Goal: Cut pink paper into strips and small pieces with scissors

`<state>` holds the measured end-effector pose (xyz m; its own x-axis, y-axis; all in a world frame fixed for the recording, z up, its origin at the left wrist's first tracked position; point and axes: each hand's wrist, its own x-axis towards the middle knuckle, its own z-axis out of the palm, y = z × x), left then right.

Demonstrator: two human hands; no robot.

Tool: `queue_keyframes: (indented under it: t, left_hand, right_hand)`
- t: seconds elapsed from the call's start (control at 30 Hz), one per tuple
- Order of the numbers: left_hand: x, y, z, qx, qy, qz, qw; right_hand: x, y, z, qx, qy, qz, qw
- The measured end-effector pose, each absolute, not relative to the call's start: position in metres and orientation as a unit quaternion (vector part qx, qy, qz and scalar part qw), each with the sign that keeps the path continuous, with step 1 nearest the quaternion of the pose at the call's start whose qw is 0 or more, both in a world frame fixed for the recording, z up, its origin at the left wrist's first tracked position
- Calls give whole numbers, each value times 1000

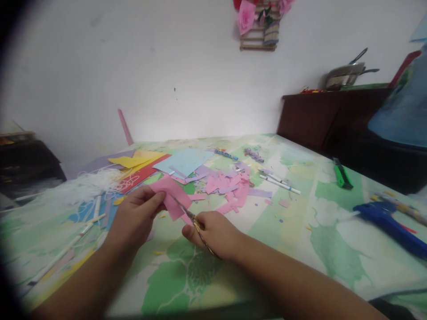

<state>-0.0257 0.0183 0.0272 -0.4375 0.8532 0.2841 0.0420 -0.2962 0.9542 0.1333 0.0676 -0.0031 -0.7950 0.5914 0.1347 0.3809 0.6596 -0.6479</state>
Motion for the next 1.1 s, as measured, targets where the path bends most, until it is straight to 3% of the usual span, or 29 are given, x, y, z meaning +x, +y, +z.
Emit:
queue_keyframes:
  t: [0.37, 0.63, 1.1]
  left_hand:
    - [-15, 11, 31, 501, 549, 603, 290]
    - [-11, 11, 27, 520, 523, 606, 297]
    - [-12, 5, 33, 538, 535, 587, 282]
  right_hand:
    - [128, 61, -3, -262, -888, 309, 218]
    - [126, 52, 6, -202, -854, 399, 267]
    - [123, 52, -3, -245, -858, 366, 263]
